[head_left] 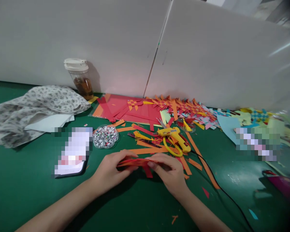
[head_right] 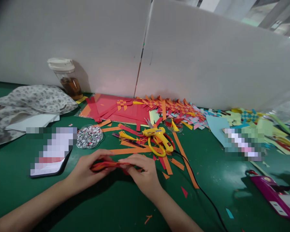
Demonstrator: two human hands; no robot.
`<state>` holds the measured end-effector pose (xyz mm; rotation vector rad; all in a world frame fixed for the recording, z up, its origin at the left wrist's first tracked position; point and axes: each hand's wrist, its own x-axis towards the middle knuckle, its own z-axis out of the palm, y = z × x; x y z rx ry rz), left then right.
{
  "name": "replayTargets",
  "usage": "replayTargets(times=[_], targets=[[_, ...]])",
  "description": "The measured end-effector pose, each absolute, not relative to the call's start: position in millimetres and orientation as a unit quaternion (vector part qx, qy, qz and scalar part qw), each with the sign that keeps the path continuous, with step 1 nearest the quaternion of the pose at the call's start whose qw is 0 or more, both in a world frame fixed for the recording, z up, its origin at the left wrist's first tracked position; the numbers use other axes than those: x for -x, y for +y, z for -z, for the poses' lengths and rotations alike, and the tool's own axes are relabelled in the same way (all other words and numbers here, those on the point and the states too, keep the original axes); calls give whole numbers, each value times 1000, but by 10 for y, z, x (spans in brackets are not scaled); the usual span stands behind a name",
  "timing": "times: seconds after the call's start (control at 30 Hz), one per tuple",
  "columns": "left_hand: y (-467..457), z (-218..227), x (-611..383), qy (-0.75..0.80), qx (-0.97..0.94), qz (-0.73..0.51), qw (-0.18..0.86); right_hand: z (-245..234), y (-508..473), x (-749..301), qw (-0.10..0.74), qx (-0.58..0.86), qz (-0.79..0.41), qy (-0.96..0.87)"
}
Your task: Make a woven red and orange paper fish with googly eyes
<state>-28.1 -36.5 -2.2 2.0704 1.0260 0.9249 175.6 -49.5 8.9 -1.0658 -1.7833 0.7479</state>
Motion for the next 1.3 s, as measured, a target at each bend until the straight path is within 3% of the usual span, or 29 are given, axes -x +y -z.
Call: replayTargets(times=[0.13, 0.33, 0.47, 0.67, 0.8, 1.3], targets=[[-326, -14, 275, 469, -726, -363, 349, -16, -470, -1766, 520, 535, -408, -527], [-292, 4, 279, 485, -623, -436, 433, 3, -380, -1775, 559, 526, -522, -373], [-298, -1, 268, 464, -628, -427, 456, -73, -421, -1737, 504, 511, -572, -397], [-333, -30, 214, 364, -571, -429, 597, -98, -476, -1703, 438, 500, -551, -504], [-363, 3, 182, 394, -540, -431, 607, -106, -496, -1687, 391, 492, -557, -543], [-329, -19, 174, 416, -550, -398, 605, -107, -489, -1697, 429, 523, -527, -515]])
